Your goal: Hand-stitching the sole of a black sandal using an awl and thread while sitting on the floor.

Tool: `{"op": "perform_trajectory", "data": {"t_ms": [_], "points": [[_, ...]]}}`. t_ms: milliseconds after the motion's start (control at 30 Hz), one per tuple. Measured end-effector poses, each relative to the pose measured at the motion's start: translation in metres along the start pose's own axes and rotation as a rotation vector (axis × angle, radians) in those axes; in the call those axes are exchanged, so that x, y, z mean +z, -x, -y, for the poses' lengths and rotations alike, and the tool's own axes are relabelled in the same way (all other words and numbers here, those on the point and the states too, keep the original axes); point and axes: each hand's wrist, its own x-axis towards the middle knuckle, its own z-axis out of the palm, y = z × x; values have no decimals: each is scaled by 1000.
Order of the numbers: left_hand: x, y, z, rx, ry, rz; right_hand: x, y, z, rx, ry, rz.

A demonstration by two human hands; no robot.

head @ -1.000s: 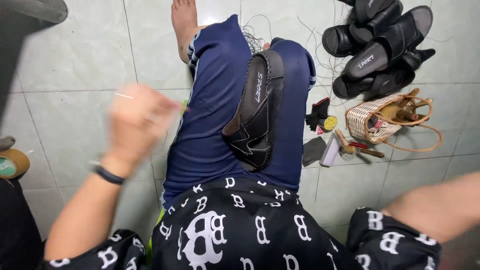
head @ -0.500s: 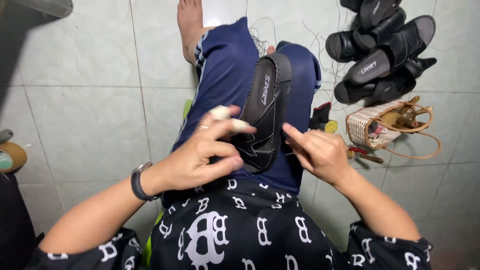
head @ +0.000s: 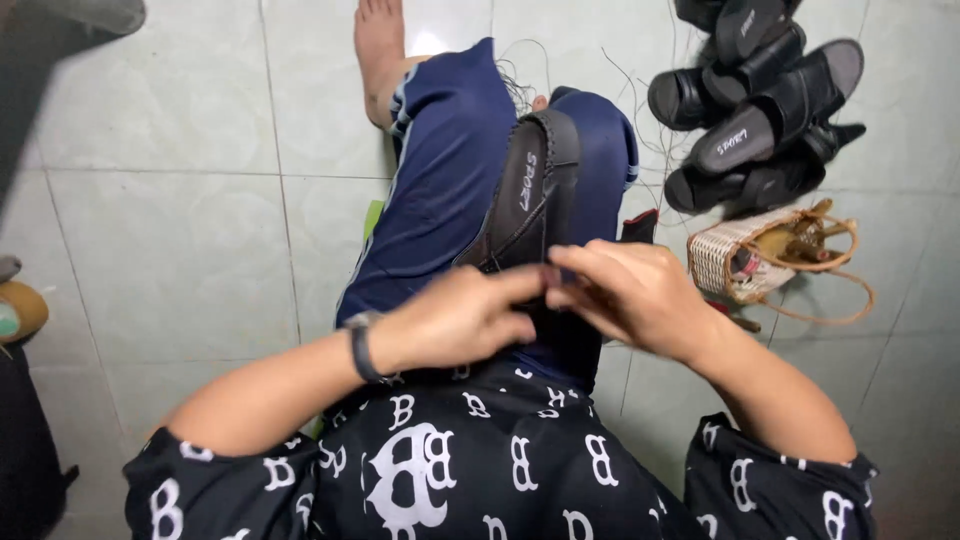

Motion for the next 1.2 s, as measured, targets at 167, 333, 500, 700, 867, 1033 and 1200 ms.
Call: {"op": "perform_trajectory", "data": {"t_ms": [167, 333, 500, 700, 867, 1033, 1200], "points": [[-58, 37, 77, -233, 744, 92, 4, 45, -1, -87, 187, -120], [-103, 108, 152, -633, -1057, -565, 7, 30, 7, -7, 285, -14], [-56, 58, 32, -335, -1235, -693, 2, 23, 9, 5, 367, 73], [1, -17, 7, 318, -432, -391, -3, 19, 17, -18, 640, 226], [21, -50, 52, 626, -545, -457, 7, 22, 1, -201, 771, 230], [16, -54, 59, 725, -399, -476, 41, 28, -22, -238, 576, 156], [17, -39, 41, 721, -649, -665, 25, 14, -3, -191, 549, 110]]}}
